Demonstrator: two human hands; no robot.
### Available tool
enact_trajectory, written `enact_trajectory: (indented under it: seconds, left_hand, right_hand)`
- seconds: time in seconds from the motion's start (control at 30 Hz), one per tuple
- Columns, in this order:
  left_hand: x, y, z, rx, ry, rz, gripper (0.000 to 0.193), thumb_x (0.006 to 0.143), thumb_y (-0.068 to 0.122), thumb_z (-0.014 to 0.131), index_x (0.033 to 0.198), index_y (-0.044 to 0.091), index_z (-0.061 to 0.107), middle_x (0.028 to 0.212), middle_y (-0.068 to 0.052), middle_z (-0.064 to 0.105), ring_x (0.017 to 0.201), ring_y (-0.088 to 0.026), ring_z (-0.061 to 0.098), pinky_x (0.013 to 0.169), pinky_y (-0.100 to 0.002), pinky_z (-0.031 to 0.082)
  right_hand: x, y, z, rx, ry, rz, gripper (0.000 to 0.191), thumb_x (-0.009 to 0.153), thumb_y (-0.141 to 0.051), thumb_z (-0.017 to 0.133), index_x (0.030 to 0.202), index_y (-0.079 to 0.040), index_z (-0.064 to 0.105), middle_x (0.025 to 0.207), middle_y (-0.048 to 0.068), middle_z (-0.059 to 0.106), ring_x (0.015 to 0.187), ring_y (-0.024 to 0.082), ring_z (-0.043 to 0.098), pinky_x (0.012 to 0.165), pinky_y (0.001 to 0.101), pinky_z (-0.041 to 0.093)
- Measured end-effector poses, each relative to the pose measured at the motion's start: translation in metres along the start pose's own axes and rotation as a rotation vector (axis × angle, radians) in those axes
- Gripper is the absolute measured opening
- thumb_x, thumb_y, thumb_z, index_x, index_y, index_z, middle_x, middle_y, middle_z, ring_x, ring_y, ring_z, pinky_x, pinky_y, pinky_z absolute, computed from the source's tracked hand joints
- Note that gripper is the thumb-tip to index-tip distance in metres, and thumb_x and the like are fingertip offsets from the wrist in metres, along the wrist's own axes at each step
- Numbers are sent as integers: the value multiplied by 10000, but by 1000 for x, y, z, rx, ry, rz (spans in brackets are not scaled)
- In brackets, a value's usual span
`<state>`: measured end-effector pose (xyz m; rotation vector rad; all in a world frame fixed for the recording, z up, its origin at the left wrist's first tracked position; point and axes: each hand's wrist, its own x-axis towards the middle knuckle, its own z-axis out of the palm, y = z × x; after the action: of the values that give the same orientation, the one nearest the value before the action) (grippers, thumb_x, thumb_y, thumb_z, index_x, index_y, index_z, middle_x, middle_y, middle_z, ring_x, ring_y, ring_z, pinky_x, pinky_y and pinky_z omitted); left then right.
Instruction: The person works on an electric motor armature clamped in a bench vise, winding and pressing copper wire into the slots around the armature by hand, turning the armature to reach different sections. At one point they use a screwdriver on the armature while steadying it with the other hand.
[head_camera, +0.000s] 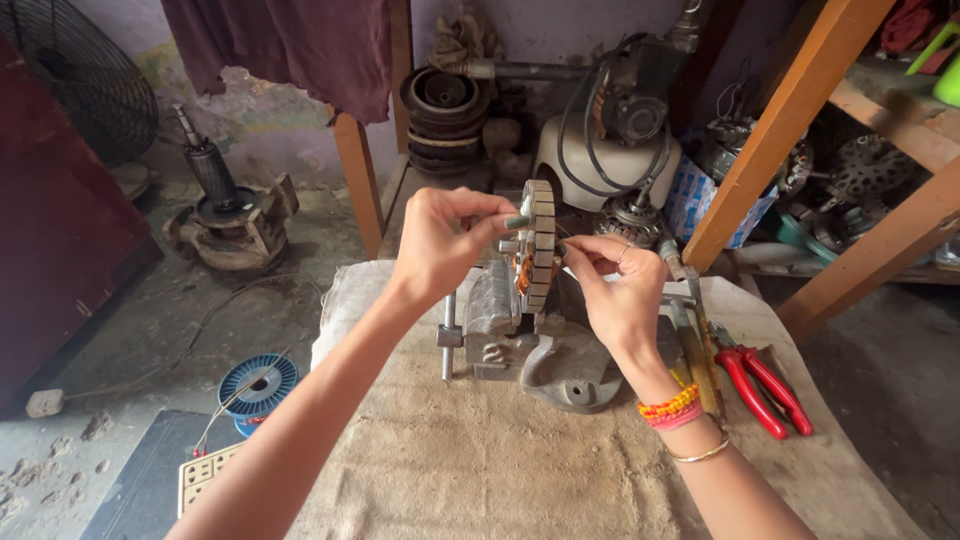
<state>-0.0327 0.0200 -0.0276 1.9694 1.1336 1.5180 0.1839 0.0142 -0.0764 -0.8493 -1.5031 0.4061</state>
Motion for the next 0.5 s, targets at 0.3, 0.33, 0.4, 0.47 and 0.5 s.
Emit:
enact_trajectory:
  seconds: [0.3, 0.33, 0.4, 0.47, 0.5]
  left_hand:
    - [-21, -42, 20, -692, -58, -194, 110, 973, 79, 687, 1015, 36, 779, 968, -51, 815, 796, -69, 676, 761, -255, 526]
    - [-23, -42, 18, -554, -94, -158, 106, 968, 78, 694, 1005, 37, 784, 945, -53, 813, 792, -73, 683, 754, -259, 535]
    - [-27, -40, 11, -271, -162, -90, 97, 958, 77, 707, 985, 41, 793, 898, -55, 811, 785, -81, 699, 741, -267, 552]
    - [-31, -36, 6, -96, -107, -96, 111, 919, 59, 709, 967, 48, 808, 881, -50, 823, 747, -94, 695, 710, -269, 551]
    - [-32, -33, 4, -7, -82, -99, 121, 900, 50, 709, 959, 52, 815, 872, -48, 828, 728, -100, 693, 694, -270, 550]
  right_hand:
    - [0, -15, -17, -95, -173, -27, 147, 884, -13, 752, 1019, -29, 806, 935, 43, 778, 770, 81, 686, 711, 229, 546]
    - [-2, -20, -22, -96, -201, -54, 203, 875, -16, 755, 1074, -35, 792, 945, 45, 760, 791, 84, 670, 729, 233, 542]
    - [-7, -32, -33, -90, -255, -106, 326, 857, -23, 762, 1182, -48, 764, 965, 50, 724, 833, 91, 638, 764, 240, 534]
    - [-11, -43, -39, -117, -323, -192, 418, 824, -53, 791, 1235, -54, 721, 1010, 35, 723, 840, 85, 644, 746, 238, 535]
    - [-12, -47, -40, -131, -355, -235, 467, 807, -68, 805, 1262, -57, 700, 1032, 27, 723, 844, 82, 647, 737, 237, 535]
